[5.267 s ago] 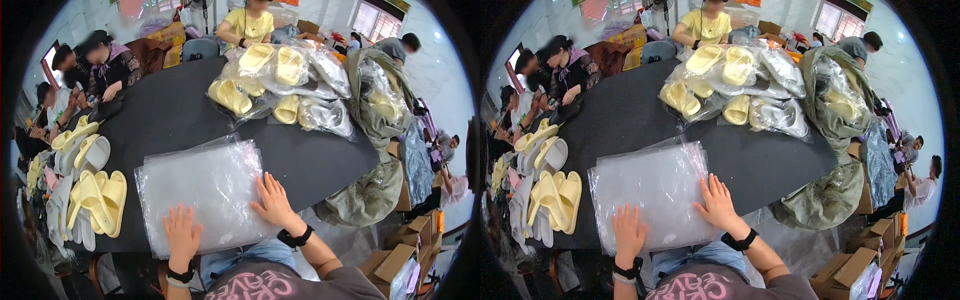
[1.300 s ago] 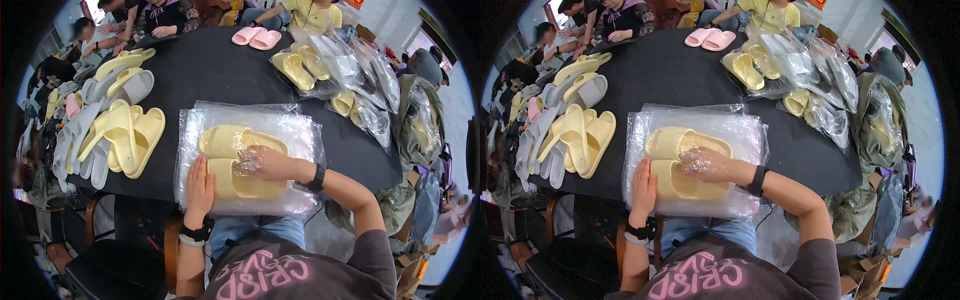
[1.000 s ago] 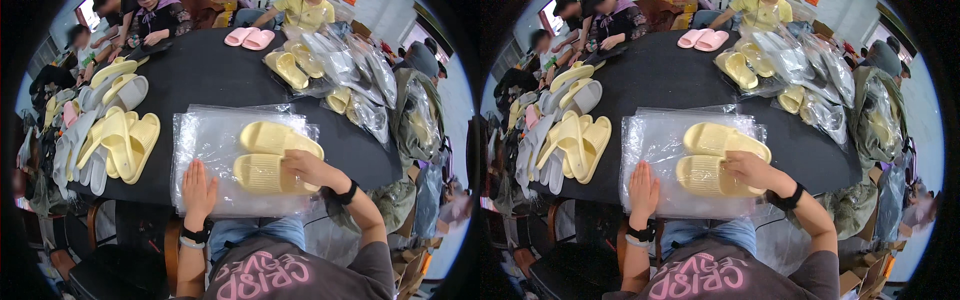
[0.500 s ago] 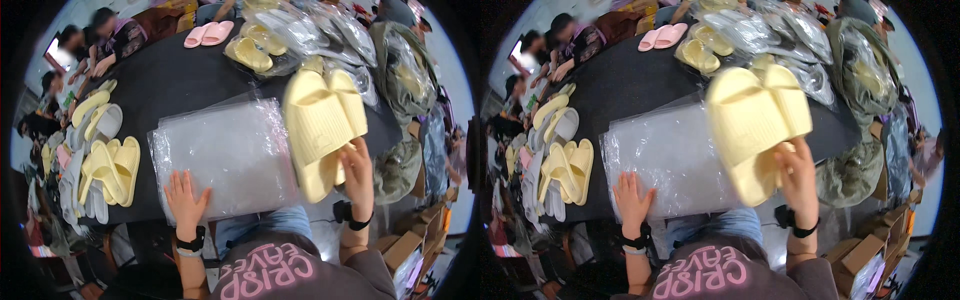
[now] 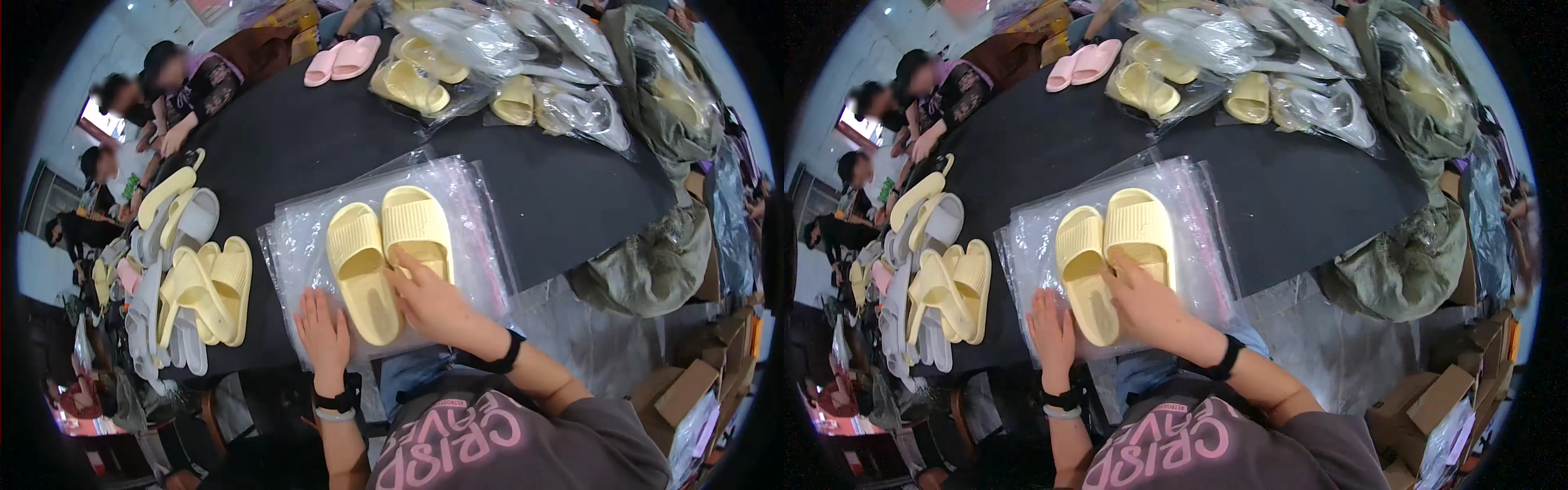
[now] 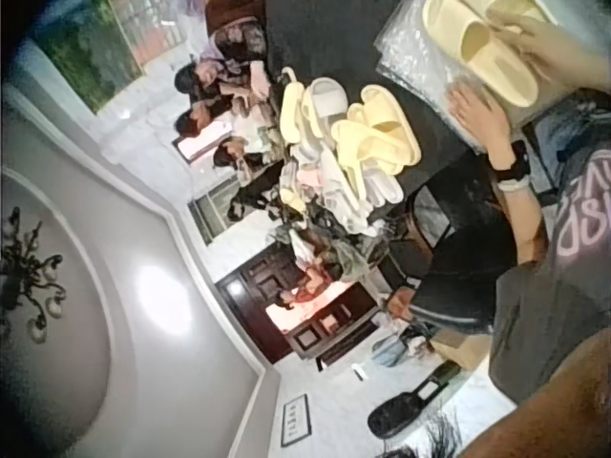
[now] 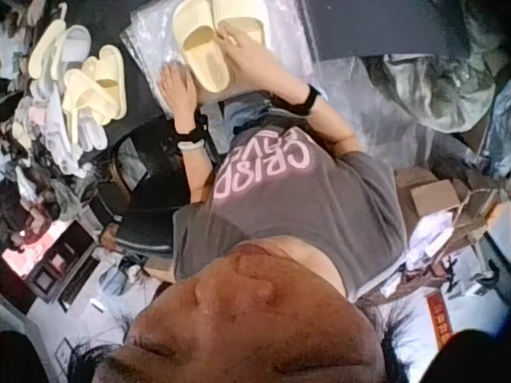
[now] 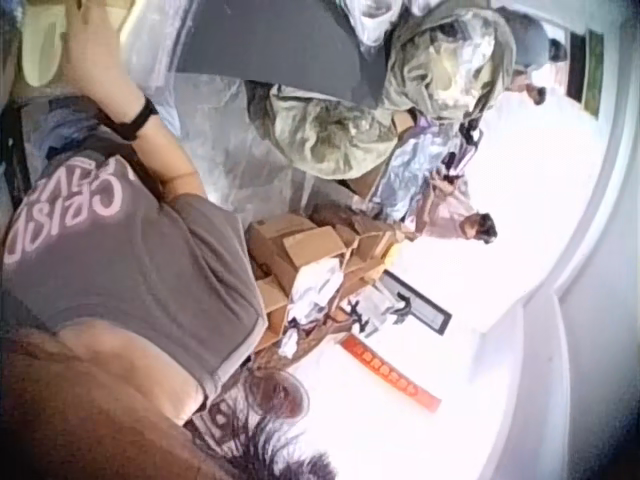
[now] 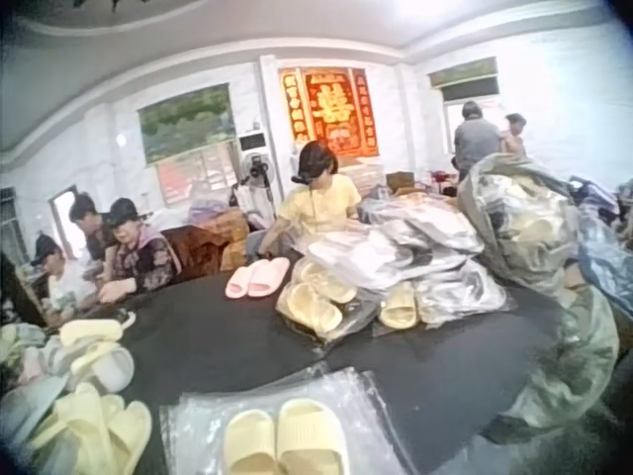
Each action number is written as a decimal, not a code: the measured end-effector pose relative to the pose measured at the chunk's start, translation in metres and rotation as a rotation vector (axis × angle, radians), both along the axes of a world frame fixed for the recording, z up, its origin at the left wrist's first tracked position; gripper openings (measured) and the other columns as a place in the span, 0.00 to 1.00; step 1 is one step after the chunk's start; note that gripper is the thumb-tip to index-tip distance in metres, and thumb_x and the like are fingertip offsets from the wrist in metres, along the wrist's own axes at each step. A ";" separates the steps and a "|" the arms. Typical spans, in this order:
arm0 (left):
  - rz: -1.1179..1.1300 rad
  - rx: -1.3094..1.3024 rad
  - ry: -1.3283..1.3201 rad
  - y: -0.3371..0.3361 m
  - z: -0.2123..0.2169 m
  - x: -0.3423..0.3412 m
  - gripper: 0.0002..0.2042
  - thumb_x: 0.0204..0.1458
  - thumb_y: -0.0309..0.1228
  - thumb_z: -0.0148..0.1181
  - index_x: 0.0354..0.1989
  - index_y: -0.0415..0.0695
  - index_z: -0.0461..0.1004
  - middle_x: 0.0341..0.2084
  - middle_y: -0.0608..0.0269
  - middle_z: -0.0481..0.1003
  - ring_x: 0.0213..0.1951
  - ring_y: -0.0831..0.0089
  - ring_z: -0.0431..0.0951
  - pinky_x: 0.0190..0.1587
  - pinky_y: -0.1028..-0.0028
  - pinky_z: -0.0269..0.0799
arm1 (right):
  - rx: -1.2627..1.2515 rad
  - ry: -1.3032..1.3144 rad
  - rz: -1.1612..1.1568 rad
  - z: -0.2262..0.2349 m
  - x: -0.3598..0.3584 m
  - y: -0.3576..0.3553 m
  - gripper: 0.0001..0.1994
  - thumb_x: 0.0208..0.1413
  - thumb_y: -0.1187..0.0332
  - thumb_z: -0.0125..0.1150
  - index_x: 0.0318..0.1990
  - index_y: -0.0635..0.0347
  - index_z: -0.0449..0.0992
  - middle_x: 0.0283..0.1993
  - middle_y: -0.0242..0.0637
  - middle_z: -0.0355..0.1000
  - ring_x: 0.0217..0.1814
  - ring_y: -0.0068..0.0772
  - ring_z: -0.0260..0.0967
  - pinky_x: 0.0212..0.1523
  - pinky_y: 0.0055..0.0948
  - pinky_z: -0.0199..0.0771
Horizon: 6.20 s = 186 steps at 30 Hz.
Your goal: The person places pairs of yellow and white slippers into clear plastic bags on a table. They open the bags, insert the slippers, and set the packaged pairs aside. Other people at the table are also packaging slippers.
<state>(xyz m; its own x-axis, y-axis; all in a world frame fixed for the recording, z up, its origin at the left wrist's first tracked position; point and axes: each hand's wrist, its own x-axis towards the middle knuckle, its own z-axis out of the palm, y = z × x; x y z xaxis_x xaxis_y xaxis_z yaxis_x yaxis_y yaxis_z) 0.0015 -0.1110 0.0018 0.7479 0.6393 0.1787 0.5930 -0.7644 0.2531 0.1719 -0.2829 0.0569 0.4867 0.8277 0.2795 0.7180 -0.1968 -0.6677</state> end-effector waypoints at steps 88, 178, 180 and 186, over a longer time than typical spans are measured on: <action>-0.189 0.085 0.069 -0.003 0.005 -0.016 0.29 0.59 0.44 0.53 0.69 0.52 0.61 0.69 0.48 0.54 0.70 0.40 0.48 0.69 0.39 0.37 | 0.073 0.011 0.065 0.063 0.215 0.025 0.31 0.59 0.54 0.62 0.69 0.45 0.63 0.69 0.64 0.55 0.74 0.59 0.49 0.70 0.40 0.54; 0.092 -0.123 -0.337 0.017 0.020 -0.056 0.21 0.56 0.21 0.51 0.60 0.38 0.67 0.52 0.47 0.69 0.54 0.53 0.69 0.62 0.58 0.58 | -0.117 -0.376 0.699 0.012 0.092 0.033 0.23 0.52 0.56 0.66 0.56 0.51 0.75 0.64 0.52 0.64 0.68 0.56 0.58 0.67 0.49 0.56; 0.007 -0.255 -0.365 0.018 0.026 -0.046 0.22 0.59 0.22 0.49 0.63 0.37 0.63 0.59 0.44 0.65 0.61 0.51 0.66 0.65 0.59 0.56 | -0.105 -0.437 0.737 0.004 0.081 0.052 0.23 0.54 0.55 0.65 0.55 0.52 0.76 0.63 0.52 0.64 0.68 0.57 0.58 0.68 0.50 0.55; -0.180 -0.427 -0.352 0.018 0.020 -0.021 0.24 0.64 0.26 0.43 0.68 0.35 0.55 0.67 0.44 0.58 0.69 0.51 0.56 0.70 0.62 0.49 | -0.018 -0.252 0.777 -0.029 0.061 0.078 0.19 0.56 0.57 0.62 0.52 0.53 0.76 0.58 0.44 0.68 0.65 0.52 0.61 0.68 0.49 0.54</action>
